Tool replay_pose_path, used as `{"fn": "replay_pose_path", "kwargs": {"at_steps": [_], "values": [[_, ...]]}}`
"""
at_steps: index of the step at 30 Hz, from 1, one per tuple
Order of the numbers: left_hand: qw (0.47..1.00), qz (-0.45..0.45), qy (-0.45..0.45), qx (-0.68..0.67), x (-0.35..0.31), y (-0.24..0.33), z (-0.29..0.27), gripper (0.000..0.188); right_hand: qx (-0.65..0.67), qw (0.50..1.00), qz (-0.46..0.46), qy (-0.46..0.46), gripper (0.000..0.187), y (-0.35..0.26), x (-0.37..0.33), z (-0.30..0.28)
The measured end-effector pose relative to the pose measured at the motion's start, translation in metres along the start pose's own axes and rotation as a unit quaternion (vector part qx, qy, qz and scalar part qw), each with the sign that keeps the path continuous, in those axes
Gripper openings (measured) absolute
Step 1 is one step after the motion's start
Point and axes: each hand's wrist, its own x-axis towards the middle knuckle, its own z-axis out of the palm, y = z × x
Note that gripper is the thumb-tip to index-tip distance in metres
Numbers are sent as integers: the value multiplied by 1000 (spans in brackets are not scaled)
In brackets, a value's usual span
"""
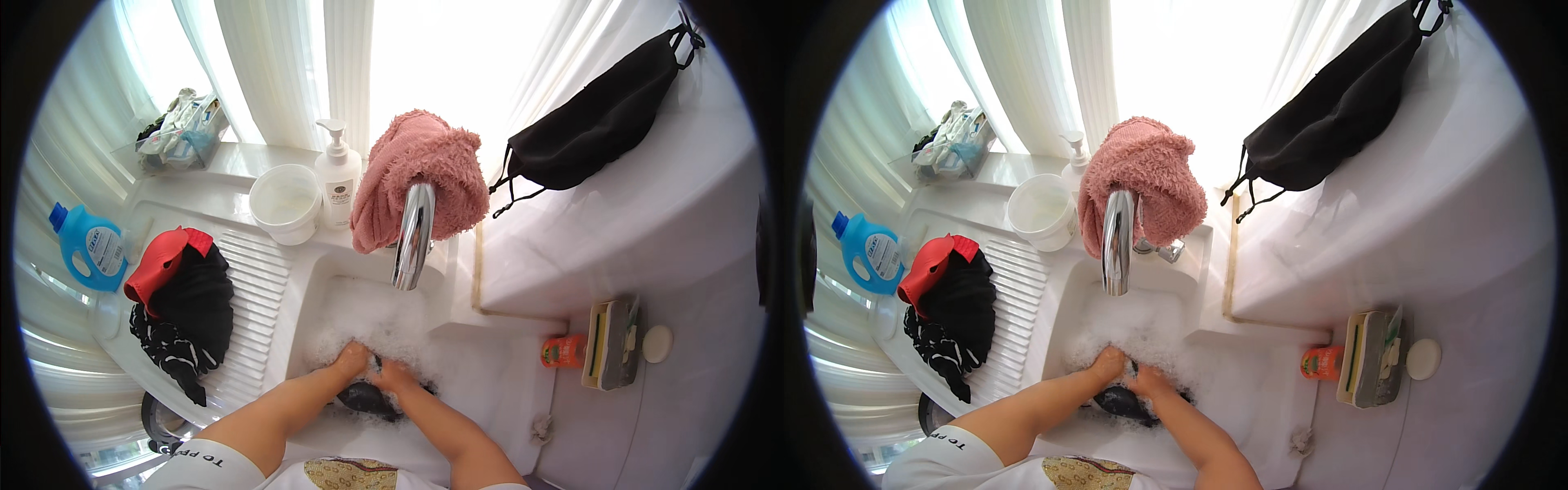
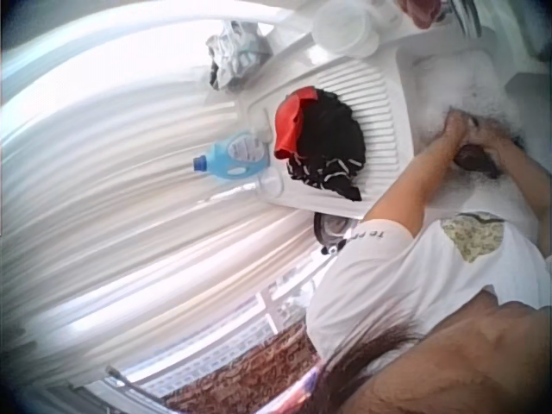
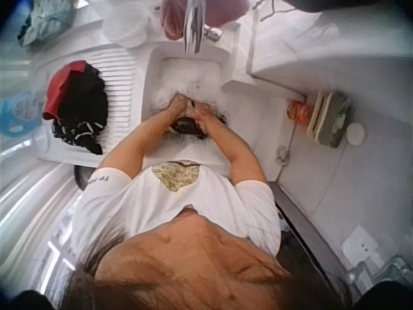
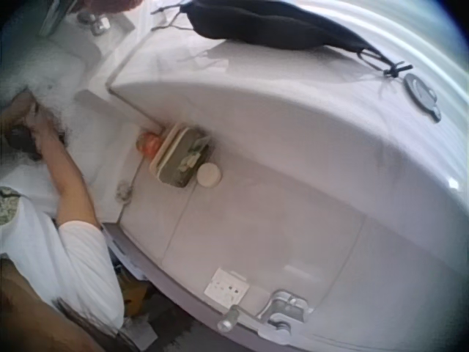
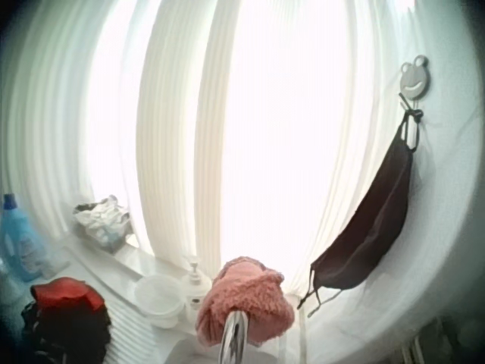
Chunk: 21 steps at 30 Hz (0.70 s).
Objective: The person washes black clothing by hand in a sink filled with soapy water, scrubbing the fabric against itself and submerged it repeatedly.
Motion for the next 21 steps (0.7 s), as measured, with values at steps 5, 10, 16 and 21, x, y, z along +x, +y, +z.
{"fn": "replay_pose_path", "kwargs": {"at_steps": [5,10,16,21], "values": [[995,-19,-98,-5,60,-29,30,30,-58,990,42,-122,61,22,68,17],[1000,6,-22,16,95,-31,11,28,-102,988,11,-113,62,36,87,12],[950,219,207,-78,-40,51,-119,24,532,834,75,-126,76,39,34,-74],[838,508,196,35,-119,64,-136,32,375,909,-68,-170,62,-38,-27,-90]]}}
